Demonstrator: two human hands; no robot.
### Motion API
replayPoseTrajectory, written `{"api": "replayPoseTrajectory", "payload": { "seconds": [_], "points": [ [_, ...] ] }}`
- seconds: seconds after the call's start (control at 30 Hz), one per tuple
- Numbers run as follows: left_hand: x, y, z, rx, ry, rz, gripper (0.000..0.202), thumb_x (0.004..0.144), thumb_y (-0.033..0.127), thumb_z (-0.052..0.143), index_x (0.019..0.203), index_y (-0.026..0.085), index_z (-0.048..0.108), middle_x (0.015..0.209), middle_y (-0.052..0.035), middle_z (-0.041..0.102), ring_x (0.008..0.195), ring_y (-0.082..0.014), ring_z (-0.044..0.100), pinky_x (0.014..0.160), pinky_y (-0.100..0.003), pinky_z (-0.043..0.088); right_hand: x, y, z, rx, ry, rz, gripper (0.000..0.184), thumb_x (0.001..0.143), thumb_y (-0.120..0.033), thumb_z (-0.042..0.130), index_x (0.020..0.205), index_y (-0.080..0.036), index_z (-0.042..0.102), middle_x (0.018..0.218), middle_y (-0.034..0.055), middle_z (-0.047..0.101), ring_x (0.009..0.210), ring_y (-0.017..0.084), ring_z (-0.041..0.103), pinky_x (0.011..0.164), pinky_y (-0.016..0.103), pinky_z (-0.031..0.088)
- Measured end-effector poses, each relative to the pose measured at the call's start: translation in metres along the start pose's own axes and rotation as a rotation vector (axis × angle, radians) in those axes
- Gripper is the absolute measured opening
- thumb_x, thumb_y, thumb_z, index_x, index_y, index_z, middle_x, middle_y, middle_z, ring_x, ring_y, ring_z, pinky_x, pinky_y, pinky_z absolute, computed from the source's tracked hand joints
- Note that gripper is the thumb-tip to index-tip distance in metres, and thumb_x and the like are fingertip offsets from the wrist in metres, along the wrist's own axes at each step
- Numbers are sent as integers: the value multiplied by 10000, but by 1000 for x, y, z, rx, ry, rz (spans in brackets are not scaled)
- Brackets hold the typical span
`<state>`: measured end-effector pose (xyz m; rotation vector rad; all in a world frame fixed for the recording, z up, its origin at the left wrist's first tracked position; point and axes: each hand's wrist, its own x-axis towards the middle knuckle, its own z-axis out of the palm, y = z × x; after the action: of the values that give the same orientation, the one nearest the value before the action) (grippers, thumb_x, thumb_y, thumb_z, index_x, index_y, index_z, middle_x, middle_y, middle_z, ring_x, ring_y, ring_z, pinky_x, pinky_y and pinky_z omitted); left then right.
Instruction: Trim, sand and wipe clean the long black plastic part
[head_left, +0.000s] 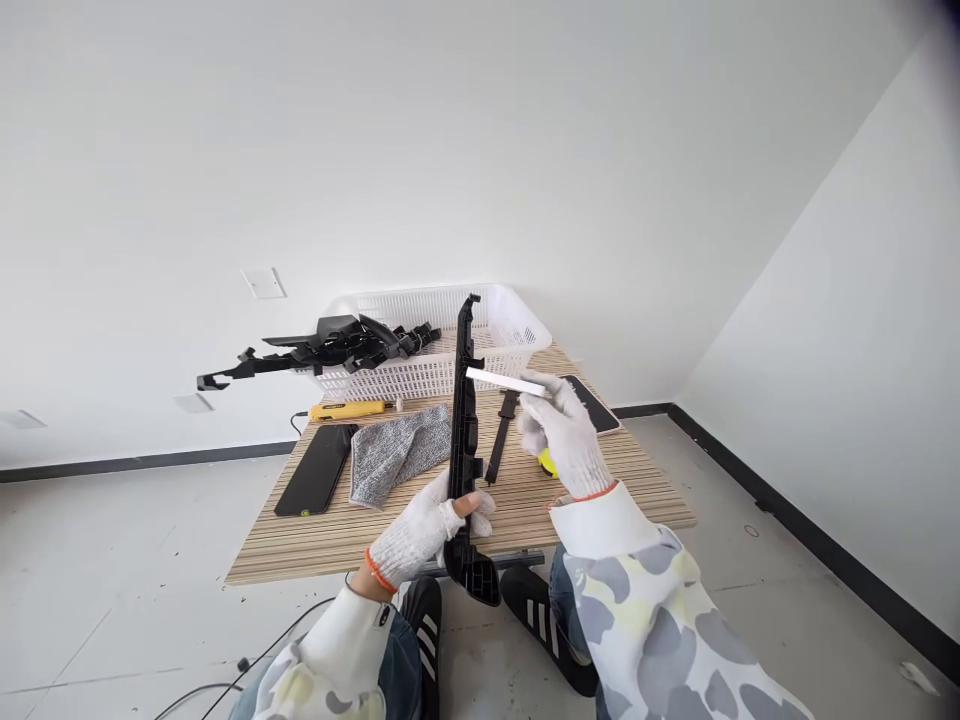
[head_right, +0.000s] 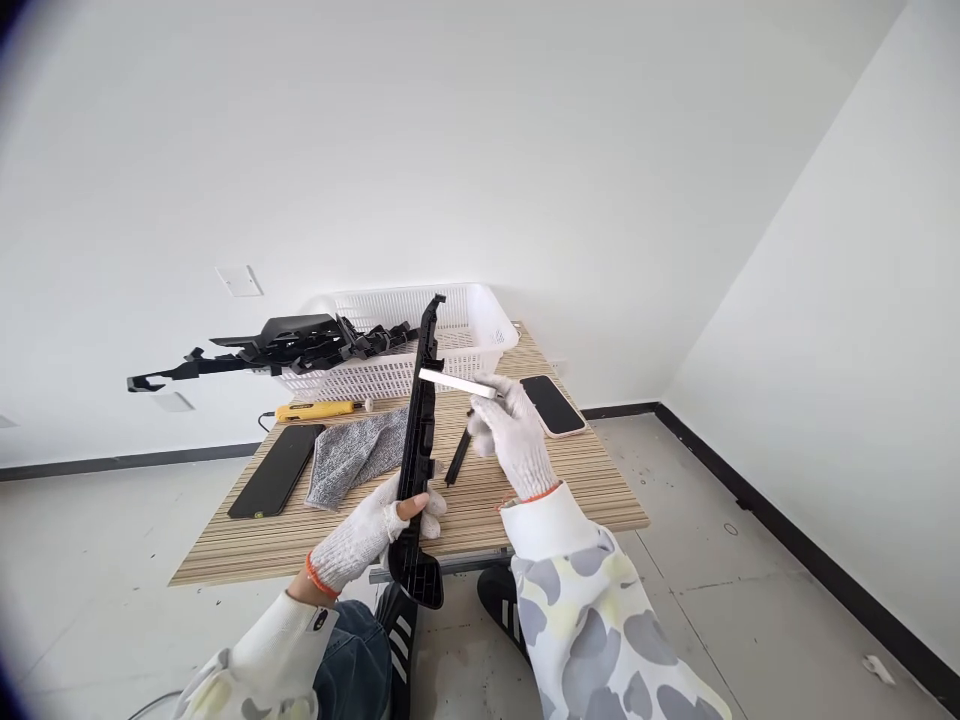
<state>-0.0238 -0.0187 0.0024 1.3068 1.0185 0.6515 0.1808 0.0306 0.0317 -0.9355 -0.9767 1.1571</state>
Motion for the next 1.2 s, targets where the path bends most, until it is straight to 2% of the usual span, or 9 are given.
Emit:
{"api": "replayPoseTrajectory", "payload": {
  "seconds": [0.1, 0.27, 0.43, 0.57, 0.7, 0.93, 1.0, 1.1, 1.2],
  "points": [
    [-2, 2, 0, -12, 19, -14, 558, 849, 688, 613, 1059, 170, 605, 849, -77, 723, 726, -181, 666, 491, -226, 409, -1, 2, 1, 171, -100, -59, 403, 705, -439, 708, 1044, -256, 589, 791, -13, 699, 525, 147, 627, 517, 308, 547],
    [0, -3, 0, -32, 34, 9, 553, 862, 666, 622, 1118, 176, 606, 890, -72, 724, 729, -168, 680, 588, -245, 481, -3, 17, 11, -65, -175, -7, 325, 722, -453, 748, 926, -245, 603, 957, 19, 704, 604, 138, 616, 479, 276, 515],
    [3, -5, 1, -54, 63, -12, 578, 882, 728, 531, 1016, 173, 621, 699, -27, 652, 542, -122, 559, 434, -213, 355, -2, 25, 20, -196, 180, -143, 256, 766, -332, 721, 972, -245, 596, 960, 5, 697, 665, 113, 608, 586, 270, 547],
    [2, -3, 2, -55, 55, 14, 582, 889, 746, 502, 968, 179, 608, 582, 7, 578, 493, -115, 501, 413, -207, 339, 0, 25, 20, -152, -7, -38, 295, 747, -351, 747, 963, -236, 583, 846, -16, 674, 559, 101, 570, 509, 266, 520],
    [1, -1, 3, -48, 43, 43, 564, 900, 730, 500, 863, 174, 588, 607, -11, 597, 511, -107, 519, 442, -205, 386, 7, 25, 15, -78, 355, -214, 301, 763, -337, 737, 981, -250, 549, 946, -9, 675, 672, 103, 618, 606, 267, 564],
    [0, -2, 3, -103, 52, -73, 652, 827, 747, 591, 1162, 188, 550, 758, -44, 701, 526, -142, 617, 359, -191, 333, 2, 24, 7, -157, -312, 196, 374, 671, -390, 824, 865, -226, 548, 680, -53, 595, 526, 115, 568, 457, 251, 485],
    [1, -2, 3, -81, 50, -71, 627, 832, 731, 597, 1133, 183, 548, 732, -45, 704, 500, -140, 609, 348, -191, 315, 0, 23, 8, -183, -294, 160, 346, 681, -377, 811, 877, -220, 574, 716, -46, 613, 530, 105, 560, 465, 250, 486],
    [1, -1, 3, -102, 60, -51, 559, 849, 707, 588, 1058, 192, 531, 747, -49, 714, 497, -138, 606, 359, -198, 349, 0, 23, 11, -170, 28, -12, 297, 710, -348, 768, 906, -227, 582, 796, -43, 640, 570, 86, 560, 522, 243, 516],
    [1, 0, 4, -147, 57, -8, 542, 839, 692, 614, 1033, 196, 512, 809, -60, 726, 534, -133, 621, 405, -206, 416, 1, 24, 13, -139, -47, 18, 312, 682, -348, 781, 892, -229, 582, 780, -48, 640, 572, 89, 554, 503, 237, 507]
  ]
}}
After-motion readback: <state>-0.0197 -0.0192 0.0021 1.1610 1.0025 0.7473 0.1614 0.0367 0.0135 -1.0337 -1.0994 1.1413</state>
